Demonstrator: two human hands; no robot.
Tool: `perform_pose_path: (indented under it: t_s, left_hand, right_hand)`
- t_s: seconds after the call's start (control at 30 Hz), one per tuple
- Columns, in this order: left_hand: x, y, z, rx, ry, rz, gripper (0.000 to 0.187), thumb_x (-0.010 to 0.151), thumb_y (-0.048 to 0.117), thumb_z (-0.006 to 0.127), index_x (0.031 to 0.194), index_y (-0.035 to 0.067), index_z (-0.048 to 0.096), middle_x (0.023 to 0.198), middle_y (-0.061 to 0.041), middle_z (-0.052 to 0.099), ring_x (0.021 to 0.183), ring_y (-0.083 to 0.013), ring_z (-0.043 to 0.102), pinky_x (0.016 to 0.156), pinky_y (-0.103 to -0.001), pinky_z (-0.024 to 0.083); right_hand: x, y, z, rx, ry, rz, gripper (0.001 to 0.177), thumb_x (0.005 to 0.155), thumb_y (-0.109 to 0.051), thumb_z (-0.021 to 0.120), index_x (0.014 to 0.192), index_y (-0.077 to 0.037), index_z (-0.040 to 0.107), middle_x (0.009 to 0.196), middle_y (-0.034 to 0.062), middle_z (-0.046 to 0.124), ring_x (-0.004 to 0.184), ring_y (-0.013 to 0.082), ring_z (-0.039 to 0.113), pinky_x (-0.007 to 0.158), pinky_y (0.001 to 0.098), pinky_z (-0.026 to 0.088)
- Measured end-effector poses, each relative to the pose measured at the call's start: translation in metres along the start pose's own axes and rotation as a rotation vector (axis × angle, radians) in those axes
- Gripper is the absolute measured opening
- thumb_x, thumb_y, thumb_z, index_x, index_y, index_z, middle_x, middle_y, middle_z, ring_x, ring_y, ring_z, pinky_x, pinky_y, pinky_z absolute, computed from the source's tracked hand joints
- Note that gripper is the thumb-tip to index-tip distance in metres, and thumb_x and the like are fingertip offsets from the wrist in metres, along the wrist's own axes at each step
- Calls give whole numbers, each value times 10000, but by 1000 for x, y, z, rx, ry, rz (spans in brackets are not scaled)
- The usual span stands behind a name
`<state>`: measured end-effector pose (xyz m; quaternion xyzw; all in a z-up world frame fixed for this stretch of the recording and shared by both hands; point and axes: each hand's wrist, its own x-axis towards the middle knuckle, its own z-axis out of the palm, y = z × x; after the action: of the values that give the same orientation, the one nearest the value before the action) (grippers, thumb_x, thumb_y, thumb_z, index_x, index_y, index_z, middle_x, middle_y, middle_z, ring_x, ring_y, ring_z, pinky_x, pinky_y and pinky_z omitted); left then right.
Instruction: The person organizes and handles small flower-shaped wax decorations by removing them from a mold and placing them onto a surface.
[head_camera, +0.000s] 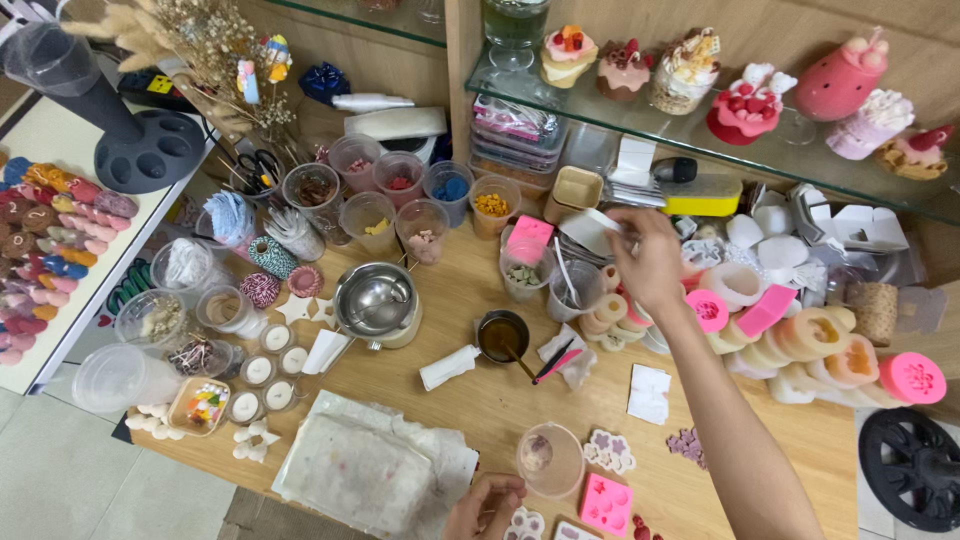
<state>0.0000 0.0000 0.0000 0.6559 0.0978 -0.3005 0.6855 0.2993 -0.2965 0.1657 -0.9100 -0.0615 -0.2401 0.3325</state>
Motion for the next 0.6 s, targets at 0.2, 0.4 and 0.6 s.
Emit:
perform_pose_path:
  t_s: [0.2, 0.4, 0.6]
  left_hand:
    - [9, 22, -19, 57, 55, 39, 234, 944, 255, 677, 1121, 108, 715, 1065, -46, 816, 1044, -147, 790, 942, -328, 619]
    - [6, 44, -34, 150, 97, 35, 210, 951, 179, 674, 1153, 156, 726, 1066, -3, 823, 1027, -122, 788, 899, -314, 619]
    - [4, 54, -47, 121, 107, 41, 226, 933, 125, 663, 1153, 142, 711, 1095, 2, 817, 1040, -136, 792, 878, -318, 618]
  right_hand:
    - [52, 5, 70, -177, -195, 43, 201, 857, -122, 764, 1058, -123, 749, 1032, 115, 724, 951, 307, 701, 825, 439, 560]
    - [71, 21, 105, -301, -310, -67, 199, 870, -120, 740, 1068, -134, 735, 1091, 105, 721, 1034, 351, 667, 878, 468, 547]
    - [70, 43, 116, -357, -365, -194, 196, 878, -118, 728, 1074, -104, 717, 1100, 110, 698, 1088, 341, 642, 894, 459, 546]
